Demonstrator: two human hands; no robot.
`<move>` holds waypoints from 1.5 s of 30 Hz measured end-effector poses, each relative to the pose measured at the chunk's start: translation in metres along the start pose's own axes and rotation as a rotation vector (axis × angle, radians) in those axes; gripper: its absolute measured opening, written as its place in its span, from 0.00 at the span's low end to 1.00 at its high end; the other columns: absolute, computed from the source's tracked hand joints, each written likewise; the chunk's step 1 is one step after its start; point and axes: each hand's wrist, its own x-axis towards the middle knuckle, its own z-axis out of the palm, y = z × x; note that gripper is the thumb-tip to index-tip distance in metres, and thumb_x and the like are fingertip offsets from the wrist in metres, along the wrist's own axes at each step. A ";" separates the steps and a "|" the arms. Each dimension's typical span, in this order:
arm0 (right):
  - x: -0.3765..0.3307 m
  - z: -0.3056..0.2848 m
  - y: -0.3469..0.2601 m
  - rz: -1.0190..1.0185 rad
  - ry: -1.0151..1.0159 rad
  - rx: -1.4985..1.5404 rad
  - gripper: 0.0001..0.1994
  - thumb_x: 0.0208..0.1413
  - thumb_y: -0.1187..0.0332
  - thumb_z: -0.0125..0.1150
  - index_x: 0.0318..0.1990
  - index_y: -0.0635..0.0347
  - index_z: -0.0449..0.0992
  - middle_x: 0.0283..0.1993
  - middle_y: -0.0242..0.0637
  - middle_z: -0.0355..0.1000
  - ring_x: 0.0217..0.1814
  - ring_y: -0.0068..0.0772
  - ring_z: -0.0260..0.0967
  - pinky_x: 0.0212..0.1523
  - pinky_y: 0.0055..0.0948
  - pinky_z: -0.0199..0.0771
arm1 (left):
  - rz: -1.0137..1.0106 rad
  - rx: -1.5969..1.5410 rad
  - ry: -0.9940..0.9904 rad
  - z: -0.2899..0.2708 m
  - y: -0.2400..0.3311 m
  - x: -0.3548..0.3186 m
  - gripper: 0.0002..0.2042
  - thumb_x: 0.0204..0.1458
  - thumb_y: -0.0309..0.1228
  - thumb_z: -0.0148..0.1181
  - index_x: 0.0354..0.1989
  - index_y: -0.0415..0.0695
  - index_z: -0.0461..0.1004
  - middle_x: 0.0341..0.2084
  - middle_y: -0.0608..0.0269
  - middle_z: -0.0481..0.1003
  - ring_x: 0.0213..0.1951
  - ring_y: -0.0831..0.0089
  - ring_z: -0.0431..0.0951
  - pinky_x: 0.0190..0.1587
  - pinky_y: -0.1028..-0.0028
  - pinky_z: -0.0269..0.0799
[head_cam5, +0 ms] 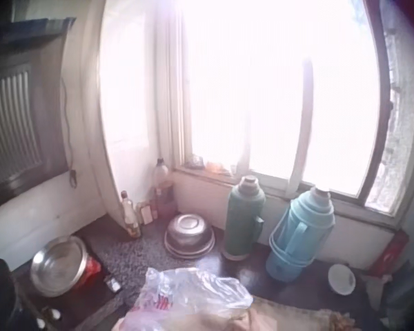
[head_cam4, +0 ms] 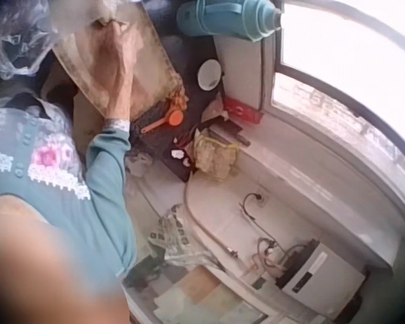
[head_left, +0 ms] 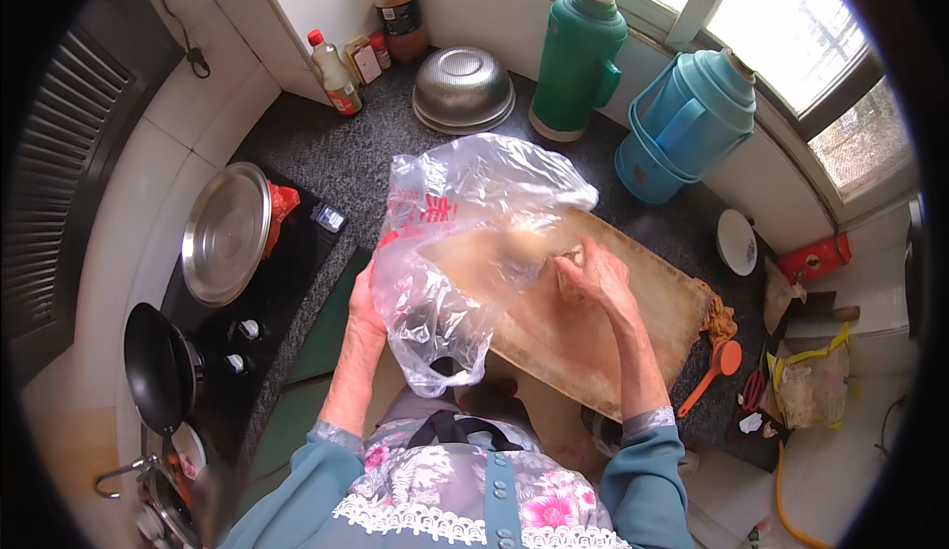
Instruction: The person retrieves a potato from a plastic bag, places it on a cutting board, then moves to the sink and peels the potato with a handheld peeler. The peels fall into the sink. The person continues peeling until the potato is fully peeled.
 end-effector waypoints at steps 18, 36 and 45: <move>-0.204 0.047 -0.066 0.055 0.324 0.786 0.22 0.41 0.60 0.63 0.45 0.59 0.71 0.39 0.47 0.70 0.42 0.49 0.69 0.42 0.38 0.70 | -0.538 1.052 -0.654 0.039 -0.109 -0.033 0.19 0.52 0.33 0.53 0.51 0.39 0.66 0.44 0.56 0.71 0.45 0.70 0.72 0.47 0.72 0.69; -0.615 0.204 0.291 1.523 0.375 0.635 0.19 0.41 0.68 0.53 0.43 0.70 0.71 0.42 0.55 0.71 0.46 0.47 0.70 0.44 0.38 0.69 | -0.813 1.413 -0.411 0.048 -0.250 -0.141 0.20 0.54 0.36 0.53 0.52 0.37 0.64 0.41 0.57 0.72 0.38 0.75 0.73 0.39 0.77 0.70; -0.758 0.205 0.442 1.471 0.751 -0.009 0.27 0.48 0.62 0.58 0.55 0.67 0.63 0.52 0.50 0.66 0.52 0.44 0.65 0.54 0.35 0.64 | -0.617 1.418 -0.435 0.052 -0.304 -0.174 0.22 0.52 0.37 0.56 0.52 0.37 0.64 0.44 0.57 0.71 0.41 0.73 0.73 0.41 0.74 0.70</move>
